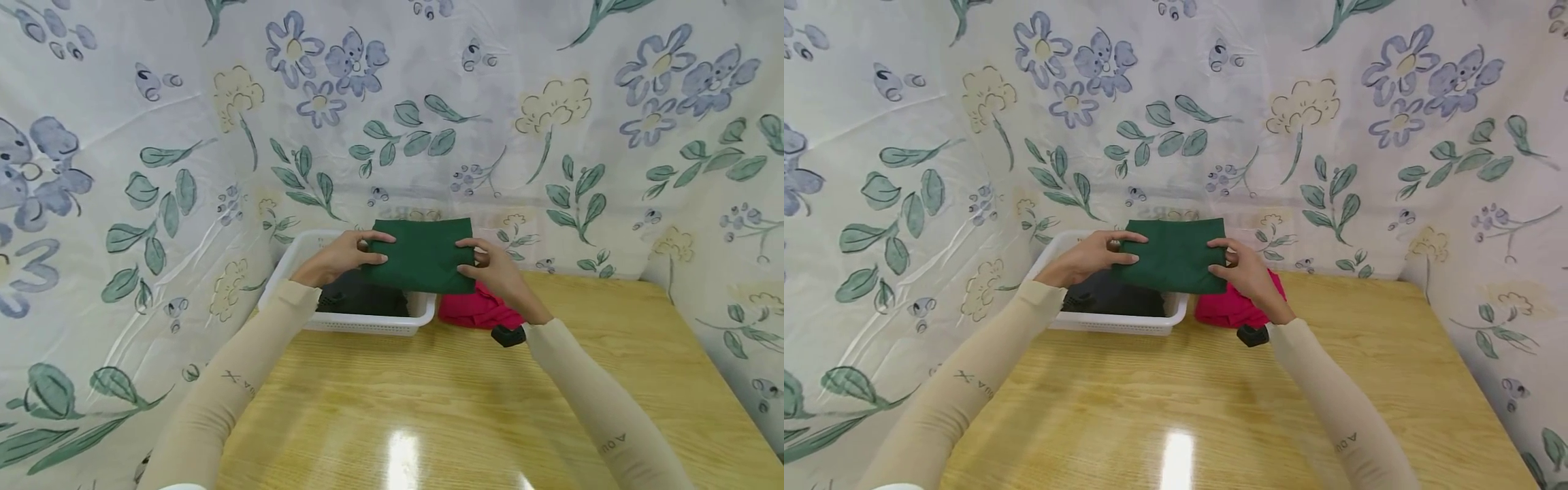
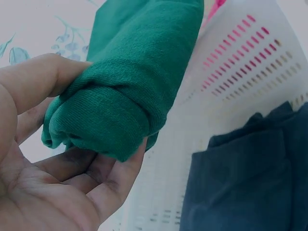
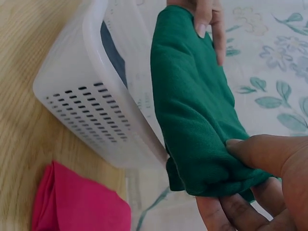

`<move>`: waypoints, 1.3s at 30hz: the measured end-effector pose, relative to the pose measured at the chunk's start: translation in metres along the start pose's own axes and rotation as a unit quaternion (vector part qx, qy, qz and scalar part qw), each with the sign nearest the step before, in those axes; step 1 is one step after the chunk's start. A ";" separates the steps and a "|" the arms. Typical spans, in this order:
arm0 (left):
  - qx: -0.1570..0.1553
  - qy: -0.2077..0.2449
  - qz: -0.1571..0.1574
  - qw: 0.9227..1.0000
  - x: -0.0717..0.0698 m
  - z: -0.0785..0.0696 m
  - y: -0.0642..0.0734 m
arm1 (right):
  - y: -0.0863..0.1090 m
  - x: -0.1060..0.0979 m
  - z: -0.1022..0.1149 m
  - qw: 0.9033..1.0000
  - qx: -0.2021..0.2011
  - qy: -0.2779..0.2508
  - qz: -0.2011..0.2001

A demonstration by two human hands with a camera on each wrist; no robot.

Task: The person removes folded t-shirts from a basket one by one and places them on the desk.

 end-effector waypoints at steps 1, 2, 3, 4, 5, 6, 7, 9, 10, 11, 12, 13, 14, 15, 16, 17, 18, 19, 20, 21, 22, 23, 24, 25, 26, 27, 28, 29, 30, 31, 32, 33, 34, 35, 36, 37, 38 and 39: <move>0.004 -0.001 0.002 1.000 0.003 -0.002 -0.001 | 0.000 -0.003 -0.001 1.000 0.000 -0.006 0.001; 0.007 -0.002 0.002 1.000 0.005 -0.004 -0.002 | 0.001 -0.005 -0.002 1.000 0.000 -0.011 0.000; 0.008 -0.003 0.002 1.000 0.008 -0.005 -0.004 | 0.002 -0.008 -0.003 1.000 0.001 -0.010 -0.002; 0.009 -0.002 0.004 1.000 0.010 -0.007 -0.005 | 0.003 -0.011 -0.004 1.000 0.001 -0.012 -0.003; 0.011 -0.003 0.006 1.000 0.013 -0.008 -0.007 | 0.004 -0.014 -0.004 1.000 0.002 -0.010 -0.007; 0.012 -0.003 0.008 1.000 0.016 -0.009 -0.008 | 0.005 -0.017 -0.004 1.000 0.003 -0.006 -0.010; 0.015 -0.004 0.011 1.000 0.019 -0.010 -0.009 | 0.006 -0.021 -0.005 1.000 0.003 0.001 -0.013; 0.014 0.000 0.014 1.000 0.024 -0.012 -0.012 | 0.008 -0.027 -0.006 1.000 0.000 0.017 -0.019; 0.016 0.001 0.015 1.000 0.026 -0.013 -0.013 | 0.009 -0.029 -0.006 1.000 0.000 0.017 -0.019; 0.018 0.001 0.016 1.000 0.029 -0.015 -0.014 | 0.010 -0.032 -0.007 1.000 0.000 0.021 -0.020; 0.019 0.003 0.017 1.000 0.031 -0.017 -0.014 | 0.011 -0.034 -0.007 1.000 -0.001 0.021 -0.020; 0.019 0.005 0.019 1.000 0.034 -0.018 -0.015 | 0.012 -0.037 -0.008 1.000 -0.001 0.021 -0.020; 0.019 0.009 0.019 1.000 0.037 -0.020 -0.016 | 0.013 -0.039 -0.009 1.000 -0.002 0.022 -0.020; 0.020 0.012 0.021 1.000 0.040 -0.021 -0.016 | 0.014 -0.042 -0.011 0.999 -0.001 0.026 -0.022; 0.021 0.014 0.024 0.999 0.043 -0.022 -0.017 | 0.015 -0.045 -0.012 0.999 0.000 0.025 -0.023; 0.023 0.015 0.027 0.999 0.047 -0.023 -0.019 | 0.017 -0.048 -0.014 0.999 0.001 0.024 -0.024; 0.024 0.018 0.029 0.999 0.050 -0.024 -0.020 | 0.018 -0.051 -0.016 0.999 0.004 0.027 -0.026; 0.027 0.021 0.032 0.999 0.054 -0.025 -0.021 | 0.020 -0.055 -0.018 0.999 0.006 0.033 -0.028; 0.029 0.023 0.034 0.999 0.058 -0.026 -0.023 | 0.022 -0.058 -0.019 0.999 0.008 0.039 -0.030; 0.033 0.022 0.037 0.999 0.062 -0.027 -0.024 | 0.024 -0.061 -0.021 0.999 0.010 0.039 -0.032; 0.036 0.022 0.040 0.998 0.065 -0.027 -0.026 | 0.025 -0.065 -0.023 0.999 0.010 0.036 -0.030; 0.039 0.022 0.043 0.998 0.070 -0.029 -0.027 | 0.027 -0.068 -0.025 0.999 0.009 0.037 -0.030; 0.041 0.024 0.047 0.998 0.073 -0.030 -0.029 | 0.029 -0.071 -0.026 0.999 0.011 0.040 -0.032; 0.045 0.024 0.050 0.997 0.077 -0.031 -0.031 | 0.031 -0.074 -0.028 0.999 0.010 0.040 -0.031; 0.048 0.020 0.053 0.997 0.081 -0.032 -0.032 | 0.032 -0.077 -0.030 0.999 0.009 0.036 -0.030; 0.050 0.018 0.055 0.997 0.084 -0.034 -0.034 | 0.034 -0.081 -0.031 0.999 0.009 0.036 -0.031; 0.052 0.017 0.057 0.997 0.088 -0.035 -0.035 | 0.036 -0.084 -0.033 0.999 0.009 0.039 -0.032; 0.054 0.016 0.059 0.997 0.091 -0.036 -0.036 | 0.038 -0.087 -0.036 0.998 0.010 0.043 -0.033; 0.056 0.014 0.061 0.996 0.095 -0.038 -0.038 | 0.040 -0.090 -0.038 0.998 0.013 0.046 -0.035; 0.059 0.012 0.063 0.996 0.098 -0.039 -0.039 | 0.041 -0.094 -0.040 0.998 0.013 0.050 -0.036; 0.060 0.010 0.065 0.996 0.102 -0.040 -0.040 | 0.043 -0.097 -0.042 0.998 0.013 0.052 -0.039; 0.062 0.007 0.067 0.996 0.105 -0.041 -0.042 | 0.045 -0.100 -0.045 0.997 0.015 0.056 -0.041; 0.064 0.006 0.068 0.996 0.109 -0.042 -0.044 | 0.046 -0.104 -0.047 0.997 0.016 0.058 -0.044; 0.064 0.006 0.070 0.995 0.112 -0.043 -0.045 | 0.048 -0.107 -0.049 0.997 0.016 0.057 -0.046; 0.067 0.004 0.071 0.995 0.116 -0.044 -0.047 | 0.049 -0.110 -0.050 0.997 0.017 0.056 -0.046; 0.069 0.002 0.071 0.995 0.119 -0.045 -0.048 | 0.051 -0.113 -0.052 0.997 0.019 0.057 -0.047; 0.070 -0.002 0.071 0.995 0.123 -0.047 -0.049 | 0.053 -0.116 -0.054 0.997 0.023 0.057 -0.047; 0.071 -0.003 0.071 0.995 0.126 -0.048 -0.050 | 0.054 -0.119 -0.055 0.997 0.028 0.057 -0.047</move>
Point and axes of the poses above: each hand's wrist, its own y-axis away from the middle knuckle, its own x-axis out of the palm, z = x × y, the point moved 5 cm from there along -y, towards the middle knuckle, and after that the axes turned 7 degrees about -z, right-handed, at the moved point
